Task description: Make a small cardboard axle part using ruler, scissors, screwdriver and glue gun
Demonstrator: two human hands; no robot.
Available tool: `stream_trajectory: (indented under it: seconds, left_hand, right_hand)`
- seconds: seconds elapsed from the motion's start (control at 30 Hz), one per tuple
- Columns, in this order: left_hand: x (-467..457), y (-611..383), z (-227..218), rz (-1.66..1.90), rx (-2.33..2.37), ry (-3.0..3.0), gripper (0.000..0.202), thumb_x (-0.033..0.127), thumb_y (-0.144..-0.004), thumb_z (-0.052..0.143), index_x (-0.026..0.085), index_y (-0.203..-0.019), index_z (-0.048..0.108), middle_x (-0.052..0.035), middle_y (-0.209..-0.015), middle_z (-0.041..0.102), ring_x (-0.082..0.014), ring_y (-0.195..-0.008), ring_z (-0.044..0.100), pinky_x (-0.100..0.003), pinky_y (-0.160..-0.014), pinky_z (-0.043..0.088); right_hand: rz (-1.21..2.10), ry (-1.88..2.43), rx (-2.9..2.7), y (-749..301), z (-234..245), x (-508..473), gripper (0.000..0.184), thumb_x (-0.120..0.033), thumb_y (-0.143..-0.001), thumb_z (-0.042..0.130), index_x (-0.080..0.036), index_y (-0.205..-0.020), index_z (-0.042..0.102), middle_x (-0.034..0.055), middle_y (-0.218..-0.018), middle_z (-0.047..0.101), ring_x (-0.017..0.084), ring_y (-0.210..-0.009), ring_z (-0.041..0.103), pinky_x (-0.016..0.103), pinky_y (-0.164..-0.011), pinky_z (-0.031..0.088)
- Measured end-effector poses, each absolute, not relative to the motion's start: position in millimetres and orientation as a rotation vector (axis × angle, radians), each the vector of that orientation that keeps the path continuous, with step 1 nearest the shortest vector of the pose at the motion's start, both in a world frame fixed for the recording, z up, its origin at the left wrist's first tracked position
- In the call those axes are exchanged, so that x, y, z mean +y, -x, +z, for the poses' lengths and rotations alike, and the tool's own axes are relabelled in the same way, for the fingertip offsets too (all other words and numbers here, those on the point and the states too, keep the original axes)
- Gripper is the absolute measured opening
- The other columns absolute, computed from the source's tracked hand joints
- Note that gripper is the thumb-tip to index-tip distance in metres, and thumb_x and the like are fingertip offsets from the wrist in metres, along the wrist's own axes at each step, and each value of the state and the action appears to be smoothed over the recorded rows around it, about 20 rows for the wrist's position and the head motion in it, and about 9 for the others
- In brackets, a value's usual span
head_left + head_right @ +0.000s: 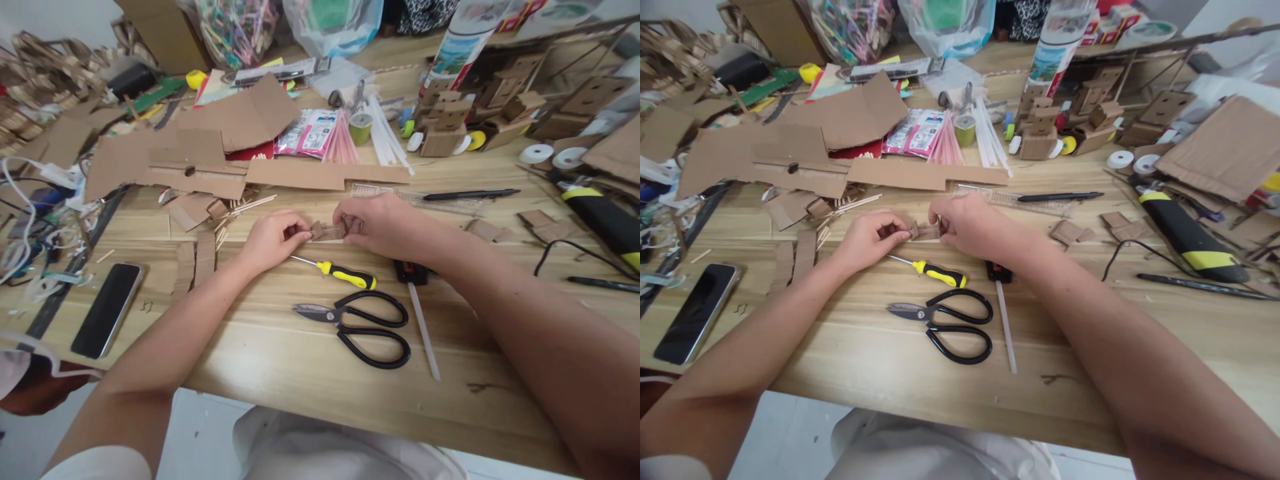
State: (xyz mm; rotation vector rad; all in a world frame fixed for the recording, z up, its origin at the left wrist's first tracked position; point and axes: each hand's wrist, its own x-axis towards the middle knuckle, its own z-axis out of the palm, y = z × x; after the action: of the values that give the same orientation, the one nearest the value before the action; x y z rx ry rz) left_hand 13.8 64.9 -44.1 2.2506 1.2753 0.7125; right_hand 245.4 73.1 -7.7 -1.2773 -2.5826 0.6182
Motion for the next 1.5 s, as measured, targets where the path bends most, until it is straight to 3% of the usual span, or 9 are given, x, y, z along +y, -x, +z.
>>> stream_trajectory:
  seconds: [0.1, 0.27, 0.5, 0.77, 1.13, 1.5]
  left_hand:
    - [64.9, -13.9, -40.6, 0.657, 1.281, -2.245, 0.005, 0.023, -0.084, 0.072, 0.019, -0.088, 0.072, -0.0008, -0.082, 0.071, -0.015, -0.069, 0.06, -0.027, -0.068, 0.049]
    - [66.8, -20.9, -38.4, 0.666, 1.217, -2.305, 0.042, 0.024, -0.078, 0.082, 0.021, -0.118, 0.07, -0.0018, -0.097, 0.069, -0.0163, -0.08, 0.062, -0.029, -0.077, 0.051]
    - [68.5, -24.8, -42.5, 0.712, 1.193, -2.243, 0.022, 0.014, -0.077, 0.08, 0.02, -0.098, 0.075, 0.0, -0.087, 0.065, -0.0135, -0.073, 0.06, -0.026, -0.069, 0.051]
    - [66.5, -22.3, -41.7, 0.744, 1.236, -2.165, 0.013, 0.016, -0.075, 0.079, 0.019, -0.085, 0.072, 0.0026, -0.078, 0.063, -0.0115, -0.064, 0.055, -0.024, -0.063, 0.048]
    - [68.9, -21.3, -41.5, 0.711, 1.237, -2.115, 0.014, 0.015, -0.073, 0.079, 0.019, -0.084, 0.072, 0.003, -0.075, 0.063, -0.0106, -0.061, 0.052, -0.023, -0.059, 0.046]
    - [68.0, -21.2, -43.1, 0.71, 1.213, -2.144, 0.018, 0.014, -0.074, 0.079, 0.02, -0.091, 0.075, 0.0009, -0.082, 0.067, -0.0129, -0.07, 0.059, -0.025, -0.067, 0.05]
  right_hand:
    - [0.577, 1.309, -2.615, -243.2, -7.1, 72.3, 0.018, -0.011, -0.074, 0.064, -0.022, -0.089, 0.065, 0.0034, -0.082, 0.073, 0.021, -0.073, 0.065, 0.029, -0.068, 0.044]
    - [0.498, 1.337, -2.677, -238.5, -6.6, 70.0, 0.015, -0.009, -0.077, 0.058, -0.021, -0.085, 0.064, 0.0072, -0.086, 0.074, 0.024, -0.08, 0.066, 0.031, -0.073, 0.044]
    - [0.461, 1.302, -2.694, -237.5, -8.3, 70.2, 0.018, -0.009, -0.075, 0.055, -0.023, -0.084, 0.064, 0.0065, -0.085, 0.073, 0.023, -0.079, 0.065, 0.031, -0.073, 0.045]
    - [0.464, 1.343, -2.711, -235.0, -5.7, 68.1, 0.018, -0.009, -0.077, 0.053, -0.021, -0.086, 0.066, 0.0095, -0.087, 0.074, 0.025, -0.081, 0.065, 0.032, -0.074, 0.045]
    - [0.458, 1.369, -2.724, -231.8, -5.3, 68.4, 0.02, -0.008, -0.077, 0.054, -0.019, -0.088, 0.068, 0.0096, -0.086, 0.073, 0.025, -0.081, 0.065, 0.031, -0.073, 0.044]
    - [0.434, 1.262, -2.669, -239.3, -9.5, 71.0, 0.011, -0.015, -0.081, 0.06, -0.019, -0.087, 0.069, 0.0109, -0.094, 0.072, 0.027, -0.088, 0.066, 0.036, -0.079, 0.047]
